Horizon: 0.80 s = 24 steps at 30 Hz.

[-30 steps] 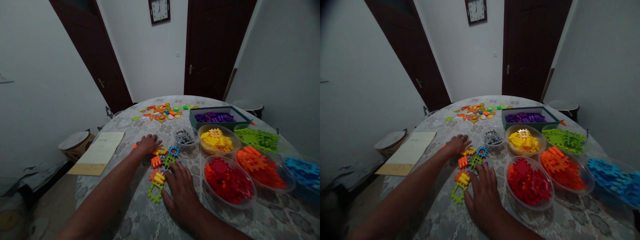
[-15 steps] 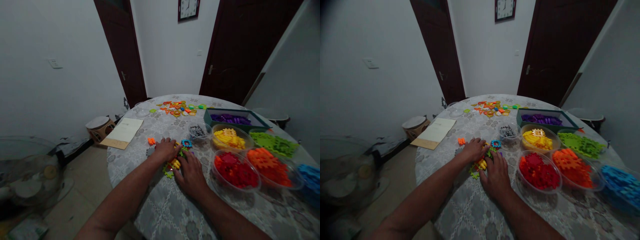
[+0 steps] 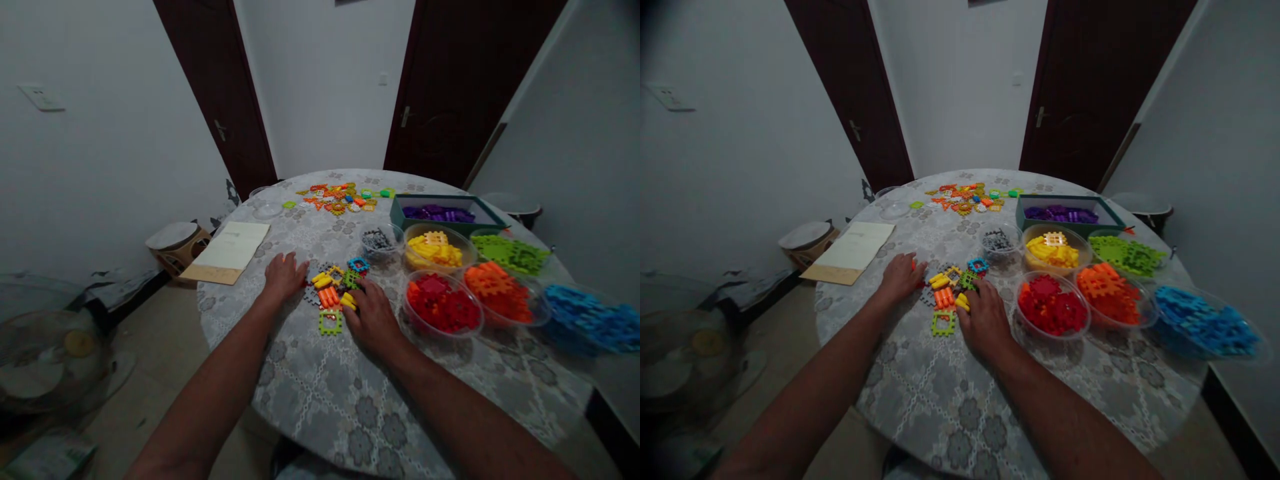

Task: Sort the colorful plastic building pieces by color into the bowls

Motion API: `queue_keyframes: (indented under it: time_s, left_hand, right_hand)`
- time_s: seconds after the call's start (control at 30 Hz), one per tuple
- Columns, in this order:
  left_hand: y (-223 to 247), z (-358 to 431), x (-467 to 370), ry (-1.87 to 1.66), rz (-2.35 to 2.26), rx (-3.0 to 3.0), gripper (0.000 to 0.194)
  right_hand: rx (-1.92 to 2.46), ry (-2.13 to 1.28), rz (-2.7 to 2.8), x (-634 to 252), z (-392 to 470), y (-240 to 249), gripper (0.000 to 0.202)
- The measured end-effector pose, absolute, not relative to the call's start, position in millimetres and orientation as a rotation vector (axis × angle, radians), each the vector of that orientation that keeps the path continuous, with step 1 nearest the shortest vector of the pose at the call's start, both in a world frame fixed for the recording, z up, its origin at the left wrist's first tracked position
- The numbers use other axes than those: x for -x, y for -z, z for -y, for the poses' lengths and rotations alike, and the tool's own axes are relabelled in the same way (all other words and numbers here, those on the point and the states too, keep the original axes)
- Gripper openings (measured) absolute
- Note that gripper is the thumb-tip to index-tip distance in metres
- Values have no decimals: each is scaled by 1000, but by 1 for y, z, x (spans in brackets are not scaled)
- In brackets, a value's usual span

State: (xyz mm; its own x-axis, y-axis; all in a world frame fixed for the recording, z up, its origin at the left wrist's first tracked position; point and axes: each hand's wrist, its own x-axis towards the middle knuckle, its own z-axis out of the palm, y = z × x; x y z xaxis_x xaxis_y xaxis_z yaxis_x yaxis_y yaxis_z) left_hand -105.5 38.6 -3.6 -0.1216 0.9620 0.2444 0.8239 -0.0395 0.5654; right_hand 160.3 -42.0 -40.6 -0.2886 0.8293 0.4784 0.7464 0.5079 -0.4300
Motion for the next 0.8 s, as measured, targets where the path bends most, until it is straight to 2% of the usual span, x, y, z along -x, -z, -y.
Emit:
queue_keyframes:
  time_s: [0.17, 0.27, 0.47, 0.63, 0.8]
  left_hand:
    - [15, -37, 95, -918, -1861, -2099, 42]
    - [16, -30, 87, -996, -1767, -2117, 49]
    - [7, -21, 78, -1131, -1695, -1864, 53]
    - [-9, -18, 68, -1246, -1449, -1505, 54]
    - [-9, -15, 67, -1243, -1395, -1433, 47]
  right_hand:
    - [1315, -195, 2066, -161, 36, 42, 29]
    - [1327, -193, 2055, -161, 35, 43, 29]
    - [1297, -216, 2008, -164, 32, 36, 25]
    - [1245, -225, 1949, -165, 34, 27, 18]
    - [1234, -273, 1954, -162, 39, 25, 23]
